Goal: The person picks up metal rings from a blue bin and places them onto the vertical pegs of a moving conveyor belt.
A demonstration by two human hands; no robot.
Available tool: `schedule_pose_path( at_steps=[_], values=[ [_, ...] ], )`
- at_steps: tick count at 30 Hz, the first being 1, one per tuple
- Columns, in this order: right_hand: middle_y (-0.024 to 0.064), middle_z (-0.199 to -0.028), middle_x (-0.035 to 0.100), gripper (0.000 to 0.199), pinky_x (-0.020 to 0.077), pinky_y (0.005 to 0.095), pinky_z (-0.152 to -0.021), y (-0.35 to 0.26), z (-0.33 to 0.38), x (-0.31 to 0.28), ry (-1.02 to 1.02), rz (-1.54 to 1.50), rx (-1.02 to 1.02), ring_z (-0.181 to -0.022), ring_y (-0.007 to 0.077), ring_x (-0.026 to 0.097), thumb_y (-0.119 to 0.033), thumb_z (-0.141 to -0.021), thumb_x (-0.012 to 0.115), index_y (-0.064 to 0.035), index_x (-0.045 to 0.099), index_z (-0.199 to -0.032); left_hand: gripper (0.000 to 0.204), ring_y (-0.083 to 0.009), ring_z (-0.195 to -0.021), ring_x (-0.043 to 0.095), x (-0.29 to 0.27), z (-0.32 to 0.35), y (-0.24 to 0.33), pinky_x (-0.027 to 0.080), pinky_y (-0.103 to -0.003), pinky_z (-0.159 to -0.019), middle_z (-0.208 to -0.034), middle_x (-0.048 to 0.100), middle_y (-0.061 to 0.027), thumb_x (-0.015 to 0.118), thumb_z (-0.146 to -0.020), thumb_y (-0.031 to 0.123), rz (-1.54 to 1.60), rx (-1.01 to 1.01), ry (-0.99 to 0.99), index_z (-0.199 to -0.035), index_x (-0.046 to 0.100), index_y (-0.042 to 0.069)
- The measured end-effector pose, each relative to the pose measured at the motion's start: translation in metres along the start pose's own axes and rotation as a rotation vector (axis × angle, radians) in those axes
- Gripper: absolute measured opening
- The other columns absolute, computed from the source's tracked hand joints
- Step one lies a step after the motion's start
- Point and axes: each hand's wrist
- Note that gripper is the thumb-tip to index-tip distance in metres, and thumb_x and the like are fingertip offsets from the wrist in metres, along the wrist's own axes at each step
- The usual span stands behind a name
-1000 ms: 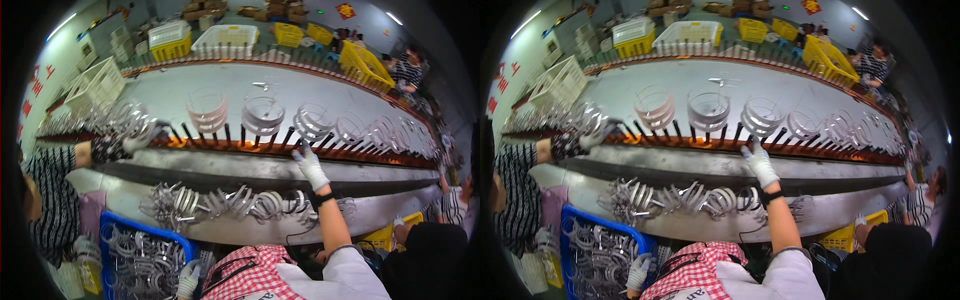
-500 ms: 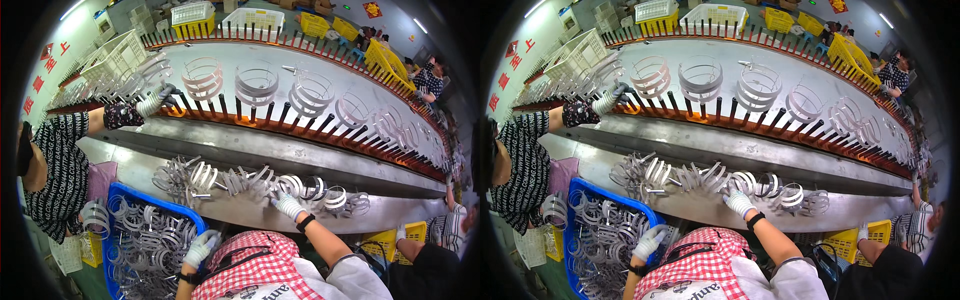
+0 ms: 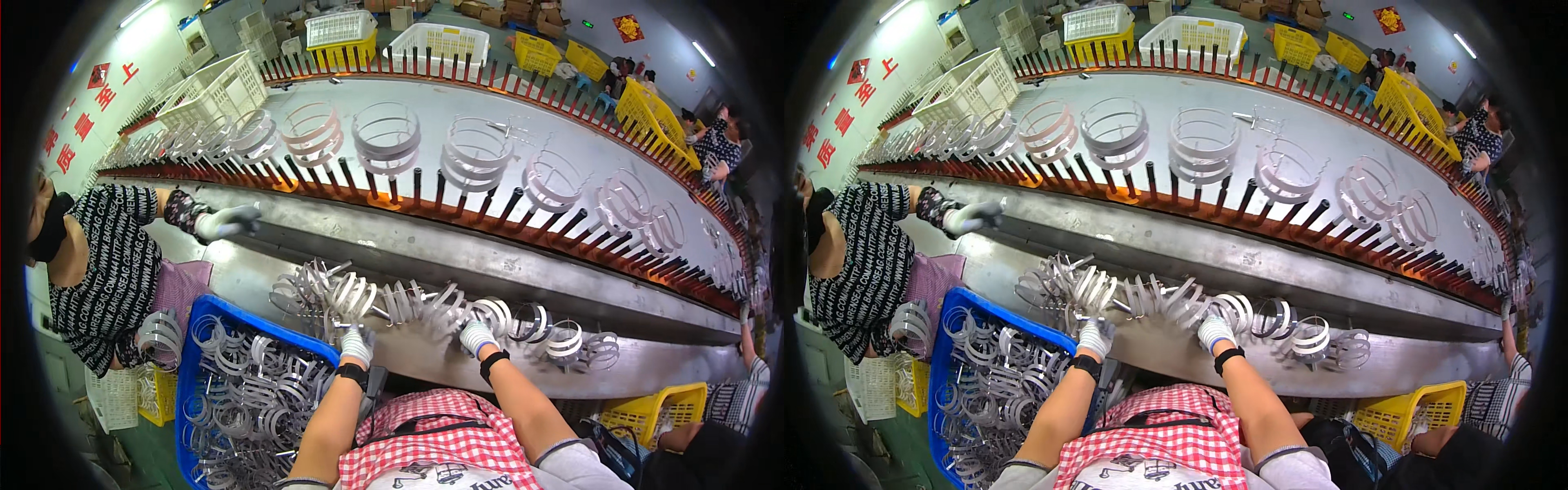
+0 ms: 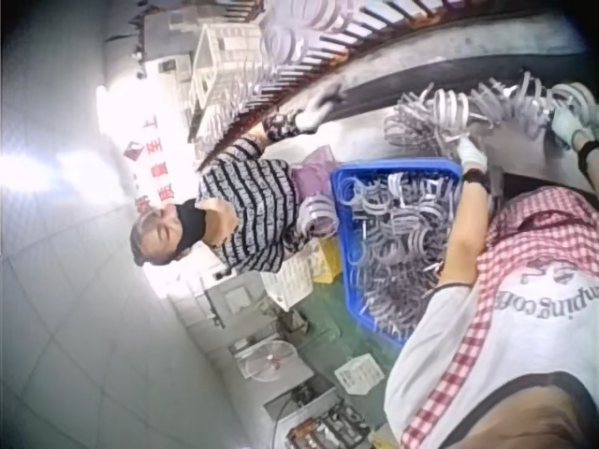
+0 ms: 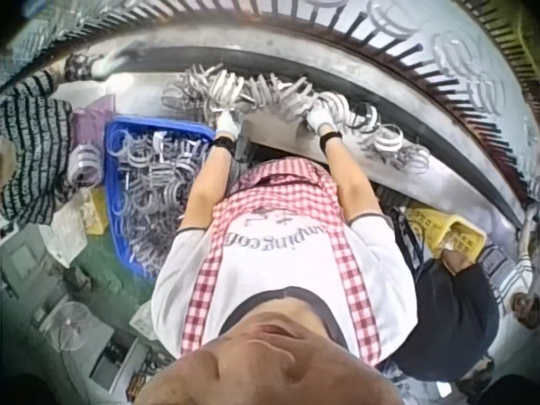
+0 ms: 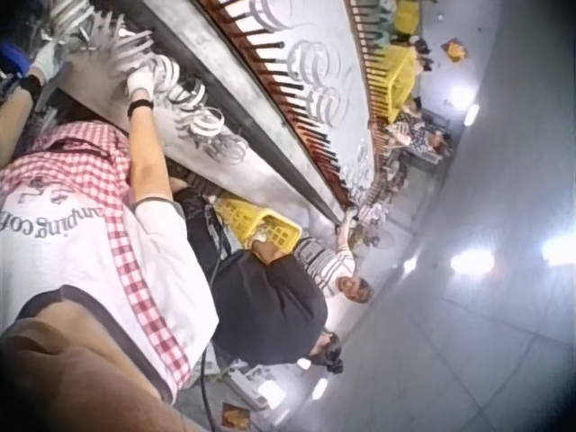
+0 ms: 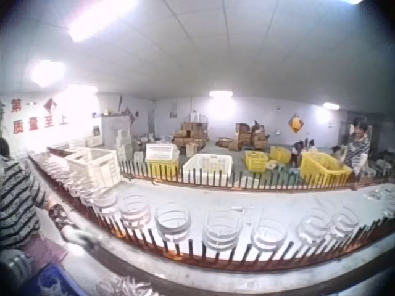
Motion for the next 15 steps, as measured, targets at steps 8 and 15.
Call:
schedule_pose_path(
  at_steps=[8, 15],
  values=[
    [0.0214, -0.095, 0.062, 0.04, 0.0493, 0.0413, -0.074, 0.043, 0.028, -0.049, 0.181, -0.036, -0.318, -0.089, 0.0322, 0.06, -0.025, -0.084, 0.051, -0.0032, 0.051, -0.117, 0.017, -0.0142, -0.063, 0.055, -0.003, -0.037, -0.018, 0.052, -0.027, -0.058, -0.069, 0.056, -0.0005, 0.06, -0.082, 0.023, 0.408, -0.183, -0.019, -0.079, 0.053, 0.009],
    [0.0143, -0.094, 0.063, 0.029, 0.0502, 0.0331, -0.072, 0.082, 0.122, -0.139, 0.117, -0.286, -0.307, -0.081, 0.0228, 0.061, -0.016, -0.087, 0.049, -0.004, 0.056, -0.113, 0.022, -0.0066, -0.048, 0.043, 0.025, 0.026, -0.063, 0.04, -0.022, -0.047, -0.055, 0.047, 0.0063, 0.063, -0.083, 0.032, 0.138, -0.12, -0.362, -0.077, 0.055, 0.013]
  ],
)
Point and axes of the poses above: each hand's wrist, its own z-axis away from the middle knuckle, its own x-axis out of the palm, y = z × x
